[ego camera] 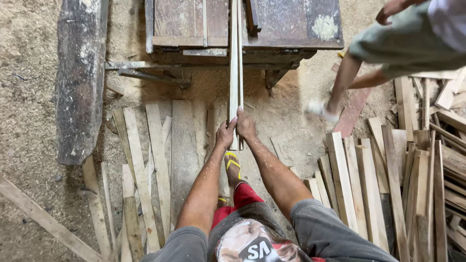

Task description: The person picks up long thin wooden strips one at a time, aligns and squares their edges together, and carries them across the workshop floor. They place the strips onto a large pile of similar boards and continue handling more strips.

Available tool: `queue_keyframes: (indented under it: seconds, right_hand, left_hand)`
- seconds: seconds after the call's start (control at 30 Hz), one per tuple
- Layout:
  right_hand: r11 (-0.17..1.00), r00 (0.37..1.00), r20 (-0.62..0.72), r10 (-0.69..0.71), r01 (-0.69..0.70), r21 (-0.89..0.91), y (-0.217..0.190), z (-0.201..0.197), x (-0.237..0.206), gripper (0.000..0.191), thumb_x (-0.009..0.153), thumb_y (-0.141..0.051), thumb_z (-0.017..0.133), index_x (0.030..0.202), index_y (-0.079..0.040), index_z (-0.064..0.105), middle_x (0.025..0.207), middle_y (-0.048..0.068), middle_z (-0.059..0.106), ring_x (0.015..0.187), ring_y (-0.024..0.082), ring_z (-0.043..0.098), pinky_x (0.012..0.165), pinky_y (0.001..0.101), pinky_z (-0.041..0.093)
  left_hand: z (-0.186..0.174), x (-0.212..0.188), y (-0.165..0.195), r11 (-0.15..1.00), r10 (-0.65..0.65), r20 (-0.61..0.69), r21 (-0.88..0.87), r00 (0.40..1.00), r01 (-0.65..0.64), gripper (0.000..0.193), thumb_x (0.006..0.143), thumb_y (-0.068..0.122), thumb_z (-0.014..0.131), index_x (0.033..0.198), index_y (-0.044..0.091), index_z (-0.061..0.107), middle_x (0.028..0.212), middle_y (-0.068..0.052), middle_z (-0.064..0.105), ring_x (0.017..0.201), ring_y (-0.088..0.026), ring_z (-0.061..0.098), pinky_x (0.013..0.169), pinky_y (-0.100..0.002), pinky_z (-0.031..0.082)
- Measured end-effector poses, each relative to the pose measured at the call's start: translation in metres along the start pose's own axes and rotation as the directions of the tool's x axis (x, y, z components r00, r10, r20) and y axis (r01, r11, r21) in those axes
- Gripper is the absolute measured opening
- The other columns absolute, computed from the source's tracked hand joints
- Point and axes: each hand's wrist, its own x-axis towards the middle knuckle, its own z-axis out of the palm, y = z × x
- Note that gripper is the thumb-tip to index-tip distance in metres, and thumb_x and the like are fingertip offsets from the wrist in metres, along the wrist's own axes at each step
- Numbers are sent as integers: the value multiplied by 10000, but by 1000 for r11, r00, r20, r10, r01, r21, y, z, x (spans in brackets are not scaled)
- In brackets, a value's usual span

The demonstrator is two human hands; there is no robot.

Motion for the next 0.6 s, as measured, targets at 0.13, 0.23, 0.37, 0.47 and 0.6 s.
queue_keyframes:
  seconds: [0.13, 0.23, 0.37, 0.47, 0.6]
  right_hand:
    - [998, 998, 21, 56, -57, 18, 7, 3, 3, 797, 1050, -616, 297, 915, 24, 752, 853, 359, 675, 913, 525, 692, 860, 572, 532]
    - [998, 998, 22, 56, -57, 28, 8, 3, -1, 785, 1034, -616, 288, 935, 3, 762, 853, 360, 674, 907, 532, 684, 852, 579, 526]
    - [1000, 1000, 5, -18, 18, -5, 9, 1, -7, 836, 1050, -621, 292, 881, 46, 766, 815, 376, 687, 889, 536, 694, 998, 585, 452]
    - [998, 997, 41, 64, -63, -19, 6, -2, -9, 837, 1062, -627, 297, 915, 62, 749, 877, 380, 669, 943, 549, 674, 909, 586, 506]
    - [1000, 1000, 13, 29, -29, 5, -3, -8, -15, 802, 1042, -618, 299, 948, 41, 747, 897, 370, 674, 944, 549, 661, 900, 588, 495]
  left_hand:
    - [1, 2, -3, 999, 48, -12, -10, 999, -48, 791, 901, 745, 541, 1227, 38, 679, 1148, -243, 721, 1134, -394, 669, 956, -457, 505]
    - [2, 1, -6, 999, 23, -10, 25, 1000, -22, 802, 917, 751, 520, 1235, 31, 673, 1152, -254, 720, 1134, -404, 670, 962, -459, 510]
    - [0, -3, -9, 1000, -2, 38, -10, 999, 3, 793, 889, 749, 516, 1210, 45, 694, 1126, -239, 744, 1112, -383, 700, 960, -454, 521]
    - [-2, -5, -9, 1000, 3, 34, -11, 999, -3, 800, 886, 754, 529, 1231, 48, 679, 1141, -234, 730, 1127, -377, 686, 971, -450, 507]
    - [-2, -7, -11, 1000, 1, 28, 1, 1000, -1, 813, 869, 765, 538, 1228, 52, 695, 1152, -228, 731, 1132, -377, 681, 967, -446, 502]
